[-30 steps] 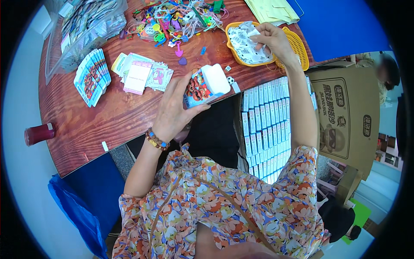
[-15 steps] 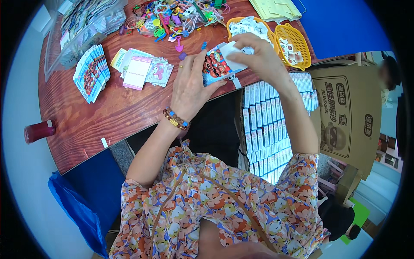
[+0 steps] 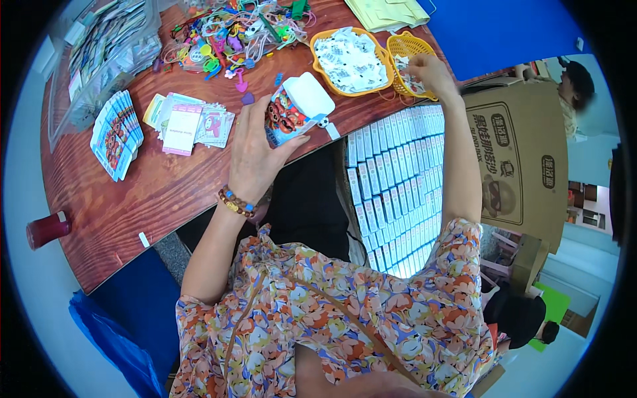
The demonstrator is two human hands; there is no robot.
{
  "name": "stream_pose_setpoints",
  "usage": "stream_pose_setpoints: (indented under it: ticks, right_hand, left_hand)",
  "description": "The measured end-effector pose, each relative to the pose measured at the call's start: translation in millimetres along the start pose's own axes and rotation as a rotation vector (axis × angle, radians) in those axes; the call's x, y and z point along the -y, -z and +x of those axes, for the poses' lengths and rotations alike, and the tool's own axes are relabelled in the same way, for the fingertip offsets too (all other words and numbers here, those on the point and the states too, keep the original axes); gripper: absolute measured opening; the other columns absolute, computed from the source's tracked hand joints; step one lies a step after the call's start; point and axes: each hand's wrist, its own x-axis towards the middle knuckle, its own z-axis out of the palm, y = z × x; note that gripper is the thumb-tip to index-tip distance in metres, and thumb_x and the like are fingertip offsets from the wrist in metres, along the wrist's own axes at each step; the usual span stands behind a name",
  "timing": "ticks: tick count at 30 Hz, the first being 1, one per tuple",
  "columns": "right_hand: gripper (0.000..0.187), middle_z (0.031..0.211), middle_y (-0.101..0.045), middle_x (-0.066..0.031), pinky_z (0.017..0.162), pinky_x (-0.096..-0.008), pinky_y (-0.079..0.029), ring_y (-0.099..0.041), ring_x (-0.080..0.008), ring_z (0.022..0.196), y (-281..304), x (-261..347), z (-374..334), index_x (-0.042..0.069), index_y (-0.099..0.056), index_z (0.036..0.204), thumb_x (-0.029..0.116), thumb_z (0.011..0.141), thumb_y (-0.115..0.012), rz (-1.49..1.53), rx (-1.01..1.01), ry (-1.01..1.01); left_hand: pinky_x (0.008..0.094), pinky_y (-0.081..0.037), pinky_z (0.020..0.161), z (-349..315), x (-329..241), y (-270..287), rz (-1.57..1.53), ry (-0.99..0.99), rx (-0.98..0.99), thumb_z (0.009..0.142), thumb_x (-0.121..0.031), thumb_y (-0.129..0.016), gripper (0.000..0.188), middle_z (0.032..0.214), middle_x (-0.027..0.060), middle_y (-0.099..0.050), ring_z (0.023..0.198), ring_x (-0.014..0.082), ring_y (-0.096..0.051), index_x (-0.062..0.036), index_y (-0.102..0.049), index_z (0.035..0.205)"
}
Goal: Packaging small collectible cards and stickers into individual product boxes.
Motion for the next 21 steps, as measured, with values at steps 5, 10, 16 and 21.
stream_pose_setpoints:
  ticks: [5, 10, 16, 21]
  right_hand:
    - [0.019, 0.073, -0.065, -0.0094, 0.060, -0.0331, -0.049, -0.063, -0.0152, 0.063, -21, -19, 14, 0.002, -0.062, 0.086, 0.017, 0.082, -0.073, 0.008, 0.064, -0.077]
    - [0.014, 0.072, -0.063, -0.0046, 0.058, -0.0286, -0.047, -0.059, -0.0105, 0.062, -16, -29, 19, 0.000, -0.062, 0.082, 0.013, 0.086, -0.069, 0.197, 0.020, -0.030]
    - [0.010, 0.079, -0.065, -0.0022, 0.064, -0.0246, -0.048, -0.061, -0.0080, 0.072, 10, 5, -5, 0.001, -0.067, 0.087, 0.011, 0.089, -0.068, 0.428, -0.101, 0.088]
    - [0.006, 0.108, -0.068, -0.0065, 0.088, -0.0282, -0.048, -0.063, -0.0122, 0.096, -4, 118, -85, 0.003, -0.067, 0.087, 0.009, 0.088, -0.069, 0.684, 0.115, 0.531]
  left_hand:
    - [0.0445, -0.050, 0.088, -7, 3, 7, -0.010, 0.016, -0.012, 0.068, -0.025, -0.089, 0.080, 0.112, 0.0182, -0.057, 0.104, 0.0364, -0.058, -0.0001, -0.048, 0.132]
    - [0.0442, -0.050, 0.089, -10, 11, 15, -0.017, 0.009, -0.028, 0.068, -0.024, -0.090, 0.082, 0.113, 0.0183, -0.057, 0.105, 0.0362, -0.058, 0.0002, -0.047, 0.134]
    - [0.0450, -0.049, 0.090, -12, 17, 16, 0.011, 0.024, -0.037, 0.068, -0.024, -0.089, 0.082, 0.113, 0.0188, -0.057, 0.106, 0.0367, -0.057, 0.0006, -0.047, 0.134]
    - [0.0449, -0.048, 0.091, -12, 4, 17, 0.047, -0.018, -0.025, 0.068, -0.025, -0.088, 0.078, 0.114, 0.0198, -0.056, 0.105, 0.0382, -0.056, 0.0026, -0.049, 0.130]
